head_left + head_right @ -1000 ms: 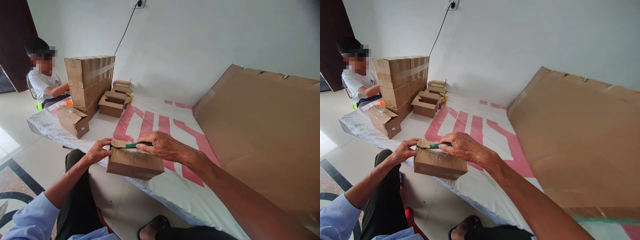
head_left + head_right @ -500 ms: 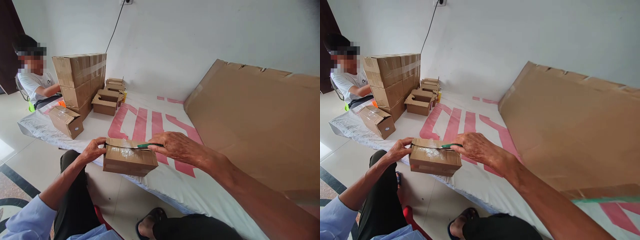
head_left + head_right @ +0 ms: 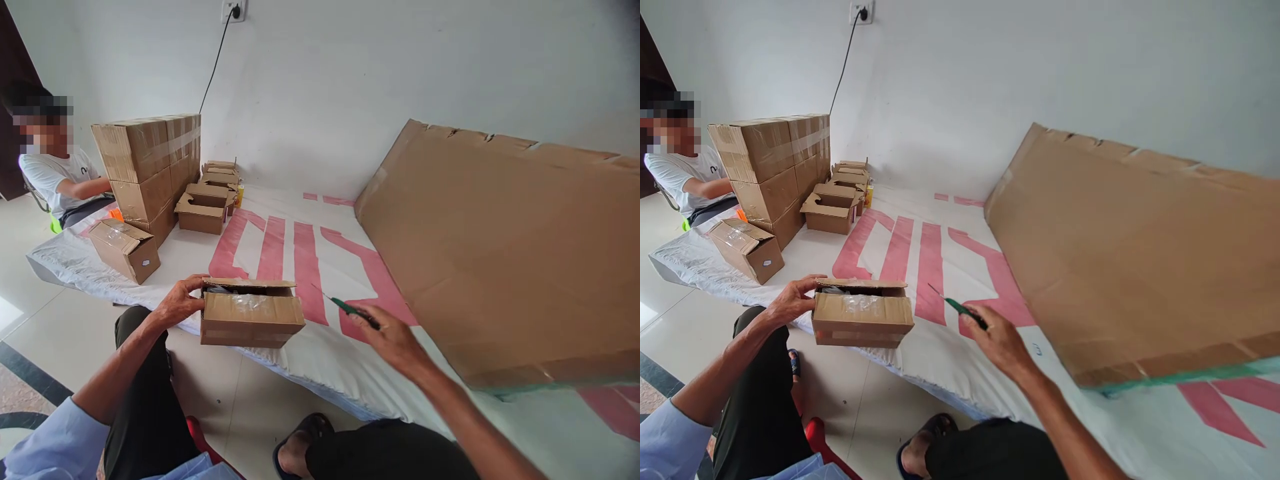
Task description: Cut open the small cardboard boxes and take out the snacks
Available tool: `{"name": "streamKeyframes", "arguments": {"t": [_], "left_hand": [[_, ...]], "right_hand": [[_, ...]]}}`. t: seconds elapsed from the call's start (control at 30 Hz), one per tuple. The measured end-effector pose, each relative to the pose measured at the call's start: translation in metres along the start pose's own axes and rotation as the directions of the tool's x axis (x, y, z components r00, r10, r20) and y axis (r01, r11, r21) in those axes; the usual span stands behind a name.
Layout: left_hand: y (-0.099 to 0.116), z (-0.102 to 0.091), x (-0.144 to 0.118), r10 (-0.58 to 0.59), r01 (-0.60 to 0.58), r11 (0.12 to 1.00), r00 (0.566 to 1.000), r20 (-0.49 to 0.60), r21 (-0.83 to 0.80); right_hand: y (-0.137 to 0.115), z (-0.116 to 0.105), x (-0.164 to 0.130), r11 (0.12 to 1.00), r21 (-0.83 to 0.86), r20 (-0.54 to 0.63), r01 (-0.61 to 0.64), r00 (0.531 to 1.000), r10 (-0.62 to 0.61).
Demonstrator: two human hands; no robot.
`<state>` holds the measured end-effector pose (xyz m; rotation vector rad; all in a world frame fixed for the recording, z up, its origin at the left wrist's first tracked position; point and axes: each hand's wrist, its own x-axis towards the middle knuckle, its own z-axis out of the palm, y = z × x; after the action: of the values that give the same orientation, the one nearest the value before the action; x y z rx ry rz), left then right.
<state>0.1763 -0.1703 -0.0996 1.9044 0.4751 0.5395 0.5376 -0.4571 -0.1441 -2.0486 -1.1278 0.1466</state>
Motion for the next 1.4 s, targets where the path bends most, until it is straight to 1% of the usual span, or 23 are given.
{"name": "streamKeyframes", "arguments": {"t": [0.07, 0.13, 0.2, 0.27, 0.3, 0.37, 0.43, 0.47, 0.53, 0.57, 0.63, 0.7, 0.8, 0.87, 0.93, 1.0, 1.07, 1.13, 1.2, 1.27, 1.3, 1.33, 1.4], "left_hand": [[-0.001, 0.000, 0.002, -0.004, 0.004, 1.000, 1.000, -0.004, 0.030], [-0.002, -0.002, 0.004, -0.002, 0.002, 0.998, 1.000, -0.008, 0.064], [-0.004, -0.006, 0.007, 0.005, -0.005, 0.997, 1.000, 0.007, 0.080], [-0.008, -0.009, 0.009, 0.005, -0.008, 0.996, 0.999, 0.034, 0.091], [-0.009, -0.011, 0.010, 0.004, -0.009, 0.995, 0.999, 0.051, 0.103], [-0.013, -0.014, 0.012, -0.011, -0.002, 0.989, 0.996, 0.086, 0.147], [-0.014, -0.017, 0.014, -0.039, 0.016, 0.981, 0.992, 0.117, 0.192], [-0.014, -0.018, 0.015, -0.051, 0.022, 0.978, 0.990, 0.133, 0.208], [-0.012, -0.019, 0.016, -0.063, 0.023, 0.971, 0.985, 0.161, 0.237], [-0.010, -0.019, 0.016, -0.064, 0.019, 0.968, 0.983, 0.171, 0.252], [-0.008, -0.019, 0.016, -0.064, 0.010, 0.958, 0.982, 0.179, 0.287], [-0.007, -0.019, 0.016, -0.060, 0.001, 0.949, 0.982, 0.178, 0.315], [-0.009, -0.016, 0.018, -0.044, -0.012, 0.940, 0.987, 0.155, 0.341], [-0.010, -0.013, 0.019, -0.031, -0.018, 0.935, 0.991, 0.131, 0.353], [-0.010, -0.010, 0.022, -0.022, -0.027, 0.933, 0.991, 0.134, 0.359], [-0.010, -0.009, 0.023, -0.039, -0.019, 0.935, 0.987, 0.155, 0.354], [-0.009, -0.010, 0.022, -0.077, 0.013, 0.943, 0.981, 0.179, 0.332], [-0.009, -0.013, 0.018, -0.099, 0.038, 0.960, 0.972, 0.213, 0.276], [-0.009, -0.017, 0.012, -0.094, 0.036, 0.975, 0.960, 0.264, 0.218], [-0.011, -0.018, 0.004, -0.068, 0.007, 0.979, 0.953, 0.296, 0.203], [-0.012, -0.018, 0.000, -0.050, -0.015, 0.977, 0.954, 0.295, 0.212], [-0.013, -0.016, -0.004, -0.029, -0.037, 0.974, 0.959, 0.282, 0.224], [-0.015, -0.013, -0.010, 0.008, -0.067, 0.969, 0.970, 0.244, 0.236]], "right_hand": [[0.028, 0.034, -0.018, 0.992, -0.093, -0.070, -0.079, 0.995, 0.073], [0.049, 0.060, -0.034, 0.981, -0.162, -0.103, -0.108, 0.990, 0.092], [0.062, 0.075, -0.042, 0.970, -0.218, -0.118, -0.103, 0.990, 0.079], [0.063, 0.079, -0.042, 0.969, -0.237, -0.130, -0.073, 0.991, 0.043], [0.058, 0.078, -0.039, 0.974, -0.222, -0.142, -0.051, 0.990, 0.019], [0.038, 0.073, -0.027, 0.989, -0.150, -0.170, 0.014, 0.985, -0.040], [0.005, 0.068, -0.014, 0.991, -0.057, -0.176, 0.124, 0.976, -0.132], [-0.015, 0.065, -0.007, 0.980, -0.022, -0.158, 0.200, 0.967, -0.201], [-0.054, 0.059, 0.002, 0.929, 0.025, -0.072, 0.369, 0.927, -0.367], [-0.071, 0.057, 0.005, 0.900, 0.043, -0.006, 0.434, 0.901, -0.434], [-0.100, 0.050, 0.005, 0.847, 0.089, 0.129, 0.525, 0.837, -0.532], [-0.118, 0.045, -0.002, 0.808, 0.114, 0.205, 0.577, 0.782, -0.588], [-0.128, 0.047, -0.027, 0.765, 0.069, 0.226, 0.640, 0.737, -0.637], [-0.126, 0.058, -0.046, 0.720, -0.027, 0.199, 0.694, 0.709, -0.676], [-0.120, 0.078, -0.062, 0.669, -0.166, 0.113, 0.724, 0.688, -0.716], [-0.112, 0.102, -0.070, 0.644, -0.297, -0.004, 0.705, 0.673, -0.739], [-0.105, 0.123, -0.071, 0.640, -0.367, -0.094, 0.674, 0.658, -0.747], [-0.101, 0.137, -0.067, 0.645, -0.390, -0.140, 0.657, 0.650, -0.747], [-0.101, 0.141, -0.064, 0.637, -0.397, -0.167, 0.661, 0.631, -0.758], [-0.105, 0.138, -0.065, 0.623, -0.392, -0.178, 0.677, 0.609, -0.773], [-0.108, 0.134, -0.067, 0.619, -0.378, -0.178, 0.688, 0.603, -0.778], [-0.111, 0.129, -0.069, 0.624, -0.349, -0.172, 0.700, 0.606, -0.776], [-0.119, 0.118, -0.070, 0.653, -0.255, -0.162, 0.713, 0.634, -0.756]]}}
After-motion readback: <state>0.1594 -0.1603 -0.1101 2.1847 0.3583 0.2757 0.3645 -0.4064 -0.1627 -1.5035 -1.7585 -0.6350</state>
